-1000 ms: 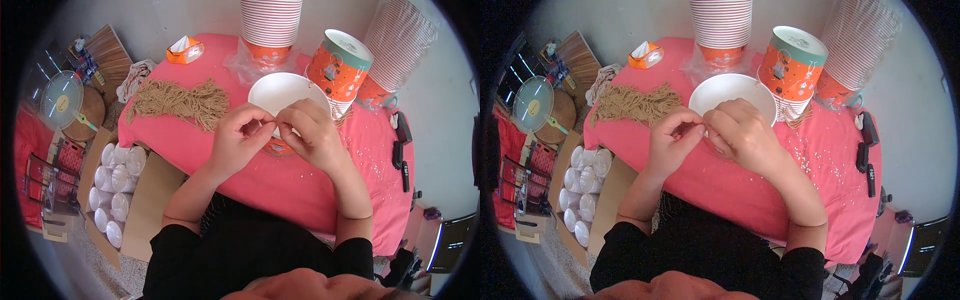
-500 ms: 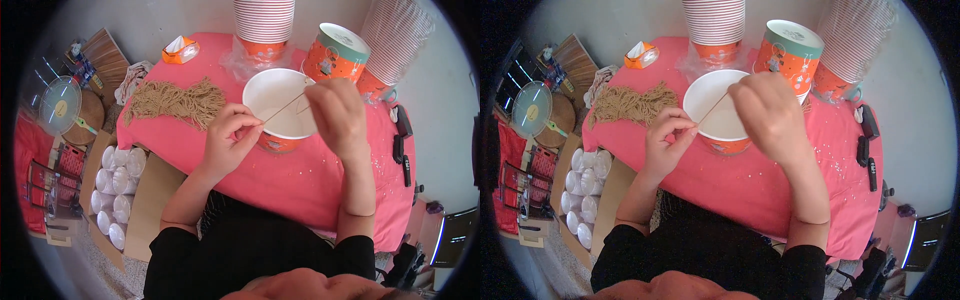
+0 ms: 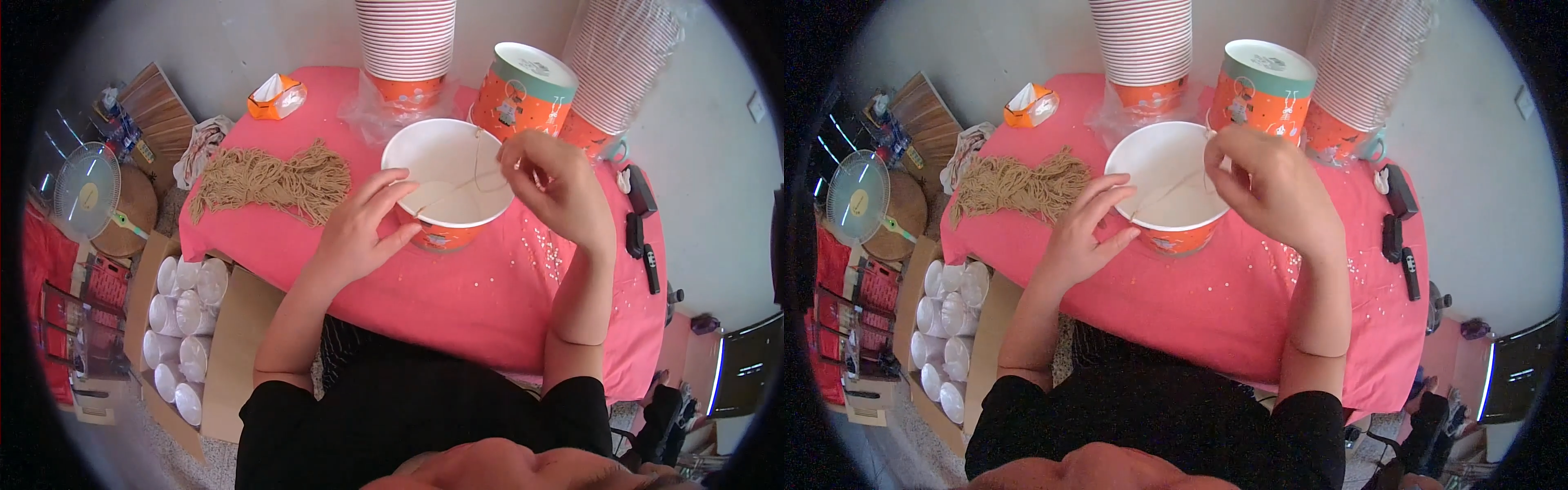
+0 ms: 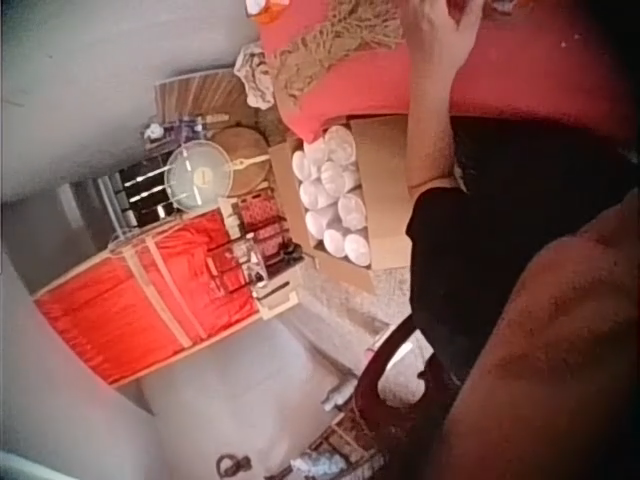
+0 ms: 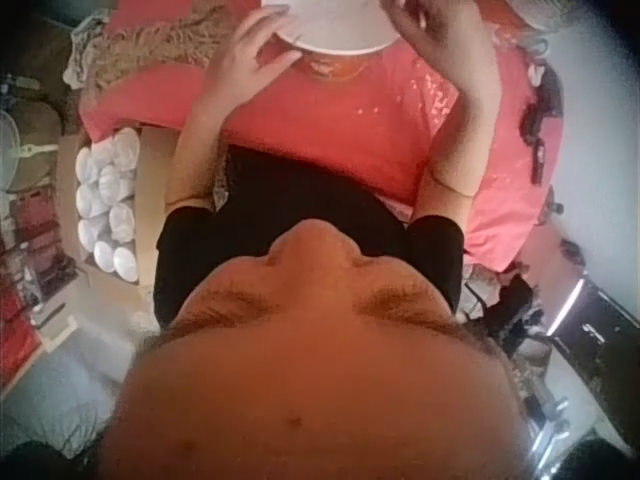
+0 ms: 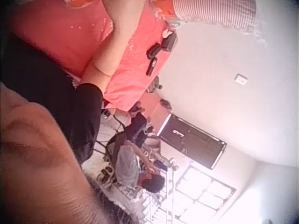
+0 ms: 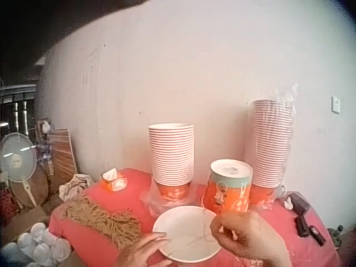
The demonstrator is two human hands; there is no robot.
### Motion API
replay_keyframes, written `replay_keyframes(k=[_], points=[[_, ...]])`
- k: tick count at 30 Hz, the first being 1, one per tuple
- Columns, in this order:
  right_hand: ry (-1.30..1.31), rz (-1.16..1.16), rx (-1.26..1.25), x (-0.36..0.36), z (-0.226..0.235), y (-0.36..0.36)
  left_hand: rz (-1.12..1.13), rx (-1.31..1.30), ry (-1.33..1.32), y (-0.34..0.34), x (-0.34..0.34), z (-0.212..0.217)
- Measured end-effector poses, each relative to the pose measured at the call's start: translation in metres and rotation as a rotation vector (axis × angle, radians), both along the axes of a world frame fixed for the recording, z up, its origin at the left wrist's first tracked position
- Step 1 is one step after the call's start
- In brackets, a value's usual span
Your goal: Assemble plastic buckets by threading rope handles through pre-punched holes.
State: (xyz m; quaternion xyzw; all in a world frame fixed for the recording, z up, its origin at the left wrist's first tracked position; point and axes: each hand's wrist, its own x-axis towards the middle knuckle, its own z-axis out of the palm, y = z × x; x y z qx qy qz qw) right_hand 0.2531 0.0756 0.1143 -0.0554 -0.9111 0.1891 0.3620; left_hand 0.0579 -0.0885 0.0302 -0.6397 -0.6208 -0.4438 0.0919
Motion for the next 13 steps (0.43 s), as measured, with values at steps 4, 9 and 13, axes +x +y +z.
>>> replay_keyframes(k=[4, 9, 13], points=[[-0.283, 0.224, -0.192, 0.007, 0.003, -0.002, -0.141, 0.036, -0.128, 0.005, -0.03, -0.017], [-0.277, 0.155, -0.124, 0.003, 0.005, -0.002, -0.191, 0.124, -0.733, 0.028, -0.064, -0.014], [-0.244, 0.117, 0.025, -0.002, 0.017, -0.014, -0.251, 0.006, -1.169, 0.049, -0.08, 0.003]])
